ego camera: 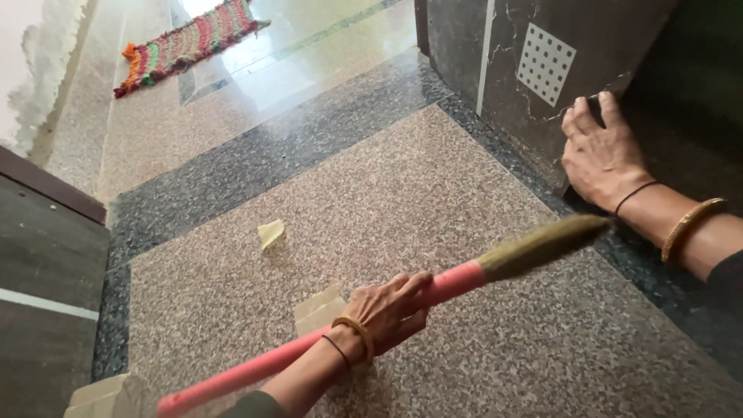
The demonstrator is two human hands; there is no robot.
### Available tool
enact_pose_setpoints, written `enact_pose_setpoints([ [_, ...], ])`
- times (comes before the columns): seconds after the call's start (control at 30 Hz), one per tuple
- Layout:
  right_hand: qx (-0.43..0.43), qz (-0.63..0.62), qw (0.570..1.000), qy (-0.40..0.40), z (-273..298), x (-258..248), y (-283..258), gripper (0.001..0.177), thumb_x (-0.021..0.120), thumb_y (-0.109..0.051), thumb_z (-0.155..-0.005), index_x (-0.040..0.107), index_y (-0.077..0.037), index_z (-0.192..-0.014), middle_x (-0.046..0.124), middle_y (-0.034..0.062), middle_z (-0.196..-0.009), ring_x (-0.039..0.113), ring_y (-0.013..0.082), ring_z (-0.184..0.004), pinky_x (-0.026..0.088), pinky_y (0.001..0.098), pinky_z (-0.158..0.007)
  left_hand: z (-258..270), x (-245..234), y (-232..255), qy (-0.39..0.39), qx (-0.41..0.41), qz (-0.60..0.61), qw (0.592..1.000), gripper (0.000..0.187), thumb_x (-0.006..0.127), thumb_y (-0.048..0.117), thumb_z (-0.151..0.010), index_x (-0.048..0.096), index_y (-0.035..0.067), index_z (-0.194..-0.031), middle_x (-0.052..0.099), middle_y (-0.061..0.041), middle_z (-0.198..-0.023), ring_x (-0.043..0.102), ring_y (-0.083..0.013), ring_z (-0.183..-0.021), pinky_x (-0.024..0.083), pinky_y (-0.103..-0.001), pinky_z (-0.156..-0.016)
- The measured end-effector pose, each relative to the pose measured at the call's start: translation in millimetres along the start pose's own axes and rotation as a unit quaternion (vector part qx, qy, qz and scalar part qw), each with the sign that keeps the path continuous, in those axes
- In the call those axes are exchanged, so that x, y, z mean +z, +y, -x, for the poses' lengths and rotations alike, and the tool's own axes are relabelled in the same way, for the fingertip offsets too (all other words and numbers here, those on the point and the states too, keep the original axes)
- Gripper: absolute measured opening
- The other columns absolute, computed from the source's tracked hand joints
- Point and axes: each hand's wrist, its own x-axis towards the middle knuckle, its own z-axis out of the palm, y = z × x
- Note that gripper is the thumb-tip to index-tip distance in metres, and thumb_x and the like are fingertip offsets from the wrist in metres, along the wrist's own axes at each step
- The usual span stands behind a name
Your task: Sweep the floor using a broom, focusing on reaching edges and corners.
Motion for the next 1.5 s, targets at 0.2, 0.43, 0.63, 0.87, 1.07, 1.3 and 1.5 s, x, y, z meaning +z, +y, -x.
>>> enact_pose_setpoints([
  [0.2,0.011,0.012,1.000,-0.012,-6,23,6,0.044,0.037,-0.027,-0.102,0.060,-0.013,-0.137,0.036,0.0074,-0.161,0.027,0.0260,-0.151,0.017,0.0565,-0.121,-37,3,-17,-0.019,0.072,-0.030,0.997,0.042,0.061,0.039,-0.097,0.047,0.025,-0.134,0.065,-0.011,-0.097,0.069,-0.0316,-0.066,0.054,-0.046,-0.052],
  [0.43,0.036,0.036,0.999,-0.004,-9,42,7,0.048,0.036,-0.029,-0.102,0.056,-0.012,-0.142,0.037,0.0060,-0.162,0.028,0.0247,-0.153,0.019,0.0551,-0.122,-84,1,-43,-0.068,0.093,-0.079,0.990,0.032,0.057,0.037,-0.101,0.048,0.028,-0.130,0.065,-0.011,-0.095,0.070,-0.0293,-0.065,0.056,-0.046,-0.051],
  [0.63,0.034,0.047,0.997,-0.051,-9,29,6,0.047,0.037,-0.028,-0.101,0.056,-0.010,-0.140,0.033,0.0099,-0.163,0.024,0.0299,-0.154,0.020,0.0554,-0.122,-129,25,-65,-0.033,0.062,-0.086,0.994,0.041,0.057,0.042,-0.101,0.041,0.028,-0.137,0.071,-0.011,-0.093,0.072,-0.0359,-0.076,0.056,-0.049,-0.060],
  [0.87,0.055,0.053,0.996,-0.044,-17,53,-17,0.052,0.039,-0.028,-0.099,0.050,-0.007,-0.145,0.030,0.0147,-0.164,0.021,0.0364,-0.154,0.020,0.0576,-0.121,-160,33,-66,-0.010,-0.023,-0.078,0.997,0.044,0.058,0.045,-0.100,0.039,0.029,-0.137,0.070,-0.014,-0.095,0.072,-0.0373,-0.080,0.056,-0.051,-0.065],
  [1.07,0.085,0.041,0.995,-0.023,-23,57,-27,0.059,0.044,-0.035,-0.096,0.050,-0.007,-0.147,0.033,0.0144,-0.162,0.022,0.0376,-0.154,0.020,0.0578,-0.121,-192,25,-118,-0.054,-0.199,-0.149,0.967,0.027,0.034,0.035,-0.114,0.039,0.027,-0.139,0.062,-0.006,-0.073,0.057,-0.0142,-0.053,0.049,-0.029,-0.041],
  [1.3,0.083,-0.041,0.995,-0.040,-31,63,-40,0.067,0.058,-0.051,-0.087,0.055,-0.017,-0.146,0.036,0.0128,-0.164,0.022,0.0387,-0.155,0.022,0.0606,-0.118,-132,21,-92,-0.014,-0.076,-0.117,0.990,0.029,0.041,0.040,-0.107,0.048,0.025,-0.132,0.066,-0.010,-0.072,0.063,-0.0246,-0.056,0.049,-0.043,-0.047],
  [1.5,0.038,-0.231,0.972,-0.034,-36,16,-93,0.075,0.070,-0.053,-0.076,0.055,-0.016,-0.140,0.038,0.0189,-0.157,0.029,0.0398,-0.148,0.028,0.0662,-0.108,-102,20,-161,0.078,-0.198,-0.058,0.975,0.046,0.051,0.047,-0.102,0.043,0.027,-0.142,0.073,-0.018,-0.082,0.071,-0.0404,-0.072,0.054,-0.055,-0.061],
])
